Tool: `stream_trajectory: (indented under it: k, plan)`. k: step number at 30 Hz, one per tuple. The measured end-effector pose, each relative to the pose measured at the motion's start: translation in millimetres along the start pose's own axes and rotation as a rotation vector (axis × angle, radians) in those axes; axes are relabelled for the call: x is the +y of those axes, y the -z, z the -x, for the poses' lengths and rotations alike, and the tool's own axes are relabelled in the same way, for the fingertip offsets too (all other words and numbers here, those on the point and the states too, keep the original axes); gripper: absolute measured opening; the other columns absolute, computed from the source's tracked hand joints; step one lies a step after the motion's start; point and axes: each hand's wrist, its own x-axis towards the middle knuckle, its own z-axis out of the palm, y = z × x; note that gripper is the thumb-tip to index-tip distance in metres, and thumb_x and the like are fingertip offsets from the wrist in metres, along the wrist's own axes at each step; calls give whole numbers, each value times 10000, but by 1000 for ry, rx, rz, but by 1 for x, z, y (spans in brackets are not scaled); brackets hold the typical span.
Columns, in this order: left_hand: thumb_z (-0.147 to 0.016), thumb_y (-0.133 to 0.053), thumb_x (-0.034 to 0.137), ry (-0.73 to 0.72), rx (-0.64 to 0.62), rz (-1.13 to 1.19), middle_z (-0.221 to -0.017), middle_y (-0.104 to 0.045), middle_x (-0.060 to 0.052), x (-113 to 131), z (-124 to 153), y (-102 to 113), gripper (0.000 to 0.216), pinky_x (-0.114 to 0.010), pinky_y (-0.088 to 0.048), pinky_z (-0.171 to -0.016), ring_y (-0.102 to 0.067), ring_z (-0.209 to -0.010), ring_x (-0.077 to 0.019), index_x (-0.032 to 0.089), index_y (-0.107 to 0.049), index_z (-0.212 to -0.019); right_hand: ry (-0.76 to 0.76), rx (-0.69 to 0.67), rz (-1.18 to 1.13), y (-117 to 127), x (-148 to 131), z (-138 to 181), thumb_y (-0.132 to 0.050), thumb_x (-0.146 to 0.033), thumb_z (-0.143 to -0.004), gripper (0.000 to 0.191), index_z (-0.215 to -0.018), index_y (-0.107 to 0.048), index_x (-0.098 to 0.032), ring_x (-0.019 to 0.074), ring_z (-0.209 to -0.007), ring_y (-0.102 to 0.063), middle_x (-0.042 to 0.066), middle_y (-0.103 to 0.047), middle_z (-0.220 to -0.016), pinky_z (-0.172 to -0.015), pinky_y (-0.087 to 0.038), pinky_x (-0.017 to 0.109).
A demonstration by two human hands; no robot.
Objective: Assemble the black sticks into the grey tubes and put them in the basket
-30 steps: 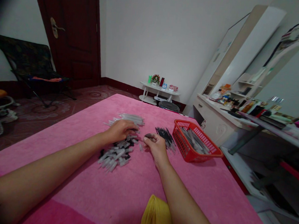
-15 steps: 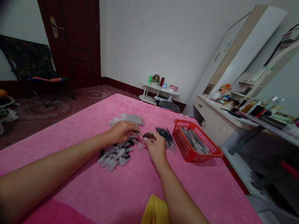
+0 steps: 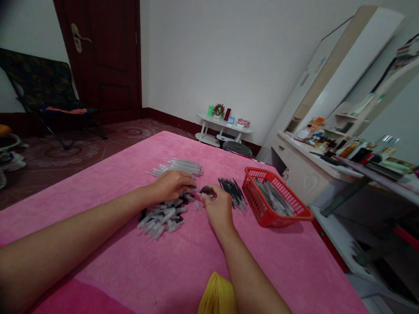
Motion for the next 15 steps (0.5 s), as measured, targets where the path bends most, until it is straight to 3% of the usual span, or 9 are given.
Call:
stream_trajectory:
  k: [15]
  plan:
    - [-832,-534,196,8,15,46,-908,-706,-73,-1,0,-3,207,-277,-455,-746,-642,-876,-203,217,-700,-955,1,-10,22,0,3,0,-555,-209,-695,124,-755,-659,-177,191,-691,-617,36,-682,-738,-643,-467,294]
